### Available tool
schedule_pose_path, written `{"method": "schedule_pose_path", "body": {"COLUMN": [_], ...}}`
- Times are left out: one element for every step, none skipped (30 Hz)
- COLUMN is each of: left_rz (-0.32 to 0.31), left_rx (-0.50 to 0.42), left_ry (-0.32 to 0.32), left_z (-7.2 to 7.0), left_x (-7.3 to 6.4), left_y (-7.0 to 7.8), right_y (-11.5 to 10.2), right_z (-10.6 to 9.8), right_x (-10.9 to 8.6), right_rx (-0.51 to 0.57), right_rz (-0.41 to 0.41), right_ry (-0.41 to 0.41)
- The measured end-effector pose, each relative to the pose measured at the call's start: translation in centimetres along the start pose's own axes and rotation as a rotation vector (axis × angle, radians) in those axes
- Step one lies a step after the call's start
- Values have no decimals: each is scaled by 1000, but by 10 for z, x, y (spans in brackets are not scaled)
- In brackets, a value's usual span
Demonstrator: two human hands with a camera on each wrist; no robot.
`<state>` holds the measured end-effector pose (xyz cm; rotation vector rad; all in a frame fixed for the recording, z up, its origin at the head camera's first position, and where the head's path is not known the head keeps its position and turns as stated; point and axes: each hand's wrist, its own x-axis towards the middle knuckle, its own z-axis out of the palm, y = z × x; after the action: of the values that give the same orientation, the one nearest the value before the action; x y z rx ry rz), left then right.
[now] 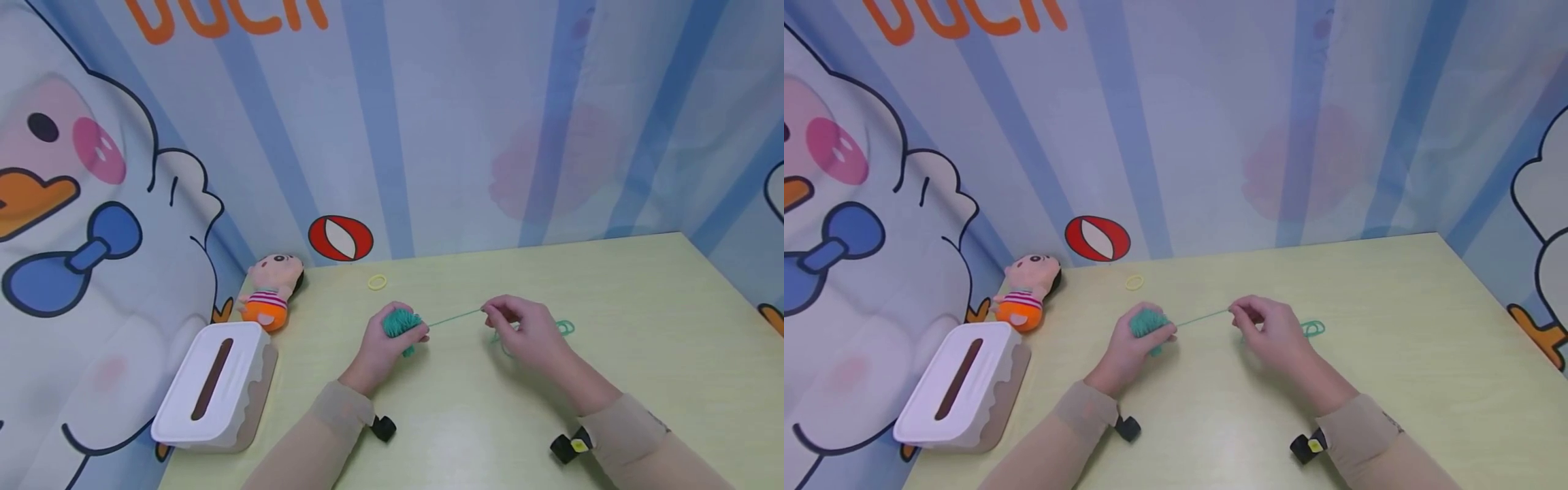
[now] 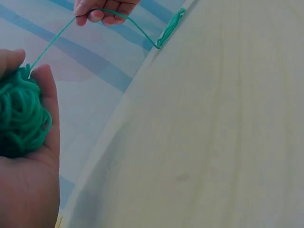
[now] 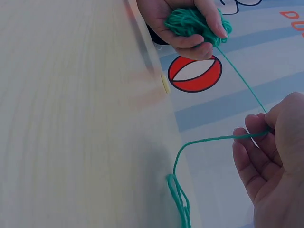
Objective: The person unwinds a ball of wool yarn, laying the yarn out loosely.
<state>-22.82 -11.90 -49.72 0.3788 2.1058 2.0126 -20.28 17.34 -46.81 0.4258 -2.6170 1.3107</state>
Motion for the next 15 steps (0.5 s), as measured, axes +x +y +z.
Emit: {"method": "schedule_pose_path", "body": {"left_rz": [3, 8, 14, 19, 23, 25, 31, 34, 37, 39, 40, 42, 41, 39, 39], "left_rx": [-13, -28, -34, -43, -48, -48, -44, -36, -26, -18, -9, 1, 12, 20, 26], "left_ry": [0, 3, 5, 5, 6, 9, 11, 13, 12, 11, 11, 10, 11, 12, 12], "left_z": [0, 0, 0, 0, 0, 0, 0, 0, 1, 1, 1, 1, 1, 0, 0], "left_x": [0, 0, 0, 0, 0, -1, -1, -1, -1, -1, -2, -2, -2, -2, -2], "left_y": [0, 0, 0, -1, 0, 0, 0, 1, 1, 2, 2, 2, 2, 2, 2], "right_y": [2, 3, 4, 5, 7, 8, 9, 10, 11, 12, 13, 14, 15, 17, 18], "right_z": [-2, -4, -6, -8, -10, -12, -14, -16, -17, -19, -21, -23, -25, -27, -29], "right_x": [-1, -2, -3, -4, -4, -5, -6, -7, -8, -8, -9, -10, -10, -11, -12], "right_rx": [-5, -7, -10, -14, -18, -20, -22, -25, -30, -32, -34, -37, -40, -45, -51], "right_rz": [-1, -2, -5, -8, -11, -16, -19, -21, -23, -26, -28, -28, -27, -26, -25], "right_ry": [7, 15, 22, 29, 35, 41, 47, 53, 60, 67, 74, 82, 90, 97, 103]}}
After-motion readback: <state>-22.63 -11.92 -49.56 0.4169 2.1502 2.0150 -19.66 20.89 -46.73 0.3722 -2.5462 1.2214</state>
